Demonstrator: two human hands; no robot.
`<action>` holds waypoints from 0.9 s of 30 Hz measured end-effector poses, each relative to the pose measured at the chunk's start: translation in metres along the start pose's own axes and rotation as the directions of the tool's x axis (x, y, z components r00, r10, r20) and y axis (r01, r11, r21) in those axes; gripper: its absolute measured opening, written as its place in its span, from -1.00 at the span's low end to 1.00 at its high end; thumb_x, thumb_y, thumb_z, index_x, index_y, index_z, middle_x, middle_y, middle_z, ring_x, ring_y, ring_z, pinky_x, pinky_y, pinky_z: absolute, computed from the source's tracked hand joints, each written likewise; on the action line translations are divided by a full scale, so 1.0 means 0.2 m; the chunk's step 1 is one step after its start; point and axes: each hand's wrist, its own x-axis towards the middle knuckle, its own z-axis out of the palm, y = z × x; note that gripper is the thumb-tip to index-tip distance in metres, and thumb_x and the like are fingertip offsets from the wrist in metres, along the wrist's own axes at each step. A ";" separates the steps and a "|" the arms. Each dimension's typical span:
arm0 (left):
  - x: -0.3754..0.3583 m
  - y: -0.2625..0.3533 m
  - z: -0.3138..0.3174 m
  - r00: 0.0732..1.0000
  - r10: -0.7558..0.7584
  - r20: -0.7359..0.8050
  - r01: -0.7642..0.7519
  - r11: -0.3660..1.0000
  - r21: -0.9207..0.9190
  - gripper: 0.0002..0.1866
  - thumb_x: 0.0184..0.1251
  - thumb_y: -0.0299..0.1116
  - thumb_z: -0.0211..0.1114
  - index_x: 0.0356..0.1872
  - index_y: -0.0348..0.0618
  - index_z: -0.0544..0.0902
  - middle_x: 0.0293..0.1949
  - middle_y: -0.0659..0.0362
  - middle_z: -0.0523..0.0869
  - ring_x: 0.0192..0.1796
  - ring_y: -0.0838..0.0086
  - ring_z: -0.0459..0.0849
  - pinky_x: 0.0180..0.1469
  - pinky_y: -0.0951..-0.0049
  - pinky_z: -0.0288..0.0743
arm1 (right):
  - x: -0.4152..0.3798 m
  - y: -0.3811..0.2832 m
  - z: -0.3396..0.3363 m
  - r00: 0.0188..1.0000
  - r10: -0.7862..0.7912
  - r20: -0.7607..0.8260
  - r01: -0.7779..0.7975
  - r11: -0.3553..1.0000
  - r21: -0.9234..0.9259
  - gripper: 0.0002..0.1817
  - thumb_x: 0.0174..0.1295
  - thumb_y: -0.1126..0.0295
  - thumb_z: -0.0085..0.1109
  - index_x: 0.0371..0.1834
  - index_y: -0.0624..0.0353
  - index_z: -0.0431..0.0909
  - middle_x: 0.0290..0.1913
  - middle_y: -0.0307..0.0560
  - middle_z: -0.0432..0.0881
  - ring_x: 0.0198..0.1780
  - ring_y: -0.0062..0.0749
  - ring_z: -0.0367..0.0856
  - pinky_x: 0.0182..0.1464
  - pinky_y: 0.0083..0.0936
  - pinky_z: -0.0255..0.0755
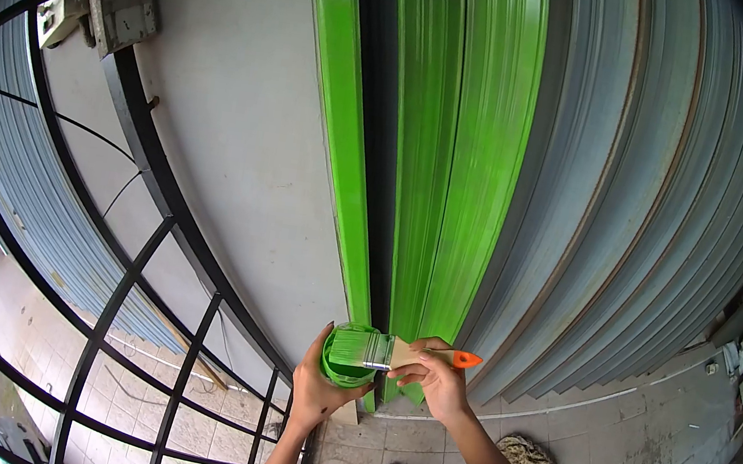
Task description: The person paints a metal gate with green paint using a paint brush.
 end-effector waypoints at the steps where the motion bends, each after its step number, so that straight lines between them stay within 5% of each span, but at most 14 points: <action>1: 0.02 -0.01 0.02 1.000 0.007 0.009 -0.006 1.000 -0.030 0.04 -0.36 -0.28 0.67 0.27 -0.46 0.34 -0.01 -0.12 0.69 0.04 0.21 0.70 0.10 0.33 0.56 | 0.03 0.02 -0.03 0.997 -0.080 -0.007 0.081 0.996 0.044 -0.77 0.30 0.39 -0.02 -0.06 0.28 0.47 -0.20 0.14 0.67 -0.23 -0.07 0.74 -0.25 -0.37 0.64; 4: 0.06 -0.05 0.06 0.999 0.040 0.022 -0.038 0.994 -0.100 0.04 -0.36 -0.28 0.68 0.27 -0.47 0.35 -0.04 -0.09 0.71 0.03 0.27 0.71 0.11 0.34 0.55 | 0.15 -0.03 -0.04 0.946 -0.318 -0.067 0.325 0.932 0.161 -0.76 0.24 0.38 -0.09 -0.08 0.21 0.43 -0.17 0.15 0.67 -0.22 -0.03 0.73 -0.24 -0.32 0.63; 7: 0.07 -0.02 0.06 0.997 0.061 0.041 -0.055 0.989 -0.135 0.04 -0.35 -0.25 0.68 0.27 -0.48 0.35 -0.04 -0.07 0.72 0.03 0.29 0.71 0.12 0.34 0.55 | 0.32 -0.24 0.01 0.853 -0.486 -0.189 0.502 0.864 0.044 -0.67 0.27 0.39 -0.08 0.08 0.24 0.42 -0.04 0.18 0.64 -0.13 -0.01 0.72 -0.02 -0.31 0.64; 19: 0.00 -0.06 0.03 0.999 -0.024 0.048 0.032 0.984 -0.174 -0.19 -0.31 -0.36 0.63 0.11 -0.37 0.48 -0.06 0.06 0.71 -0.01 0.41 0.69 0.13 0.36 0.53 | 0.60 -0.02 -0.15 0.741 -0.465 -0.484 0.493 0.866 -0.078 -0.84 0.27 0.46 0.07 -0.23 0.36 0.55 -0.21 0.08 0.64 -0.21 -0.18 0.74 -0.08 -0.38 0.68; 27: 0.00 -0.12 0.03 1.000 -0.014 0.026 0.020 0.969 -0.246 -0.19 -0.32 -0.32 0.65 0.09 -0.35 0.50 -0.07 0.07 0.71 -0.02 0.42 0.69 0.12 0.38 0.54 | 0.71 -0.37 0.15 0.693 -0.636 -0.341 0.643 0.758 -0.109 -0.85 0.26 0.49 0.02 -0.25 0.36 0.56 -0.24 0.07 0.64 -0.23 -0.15 0.73 -0.09 -0.35 0.65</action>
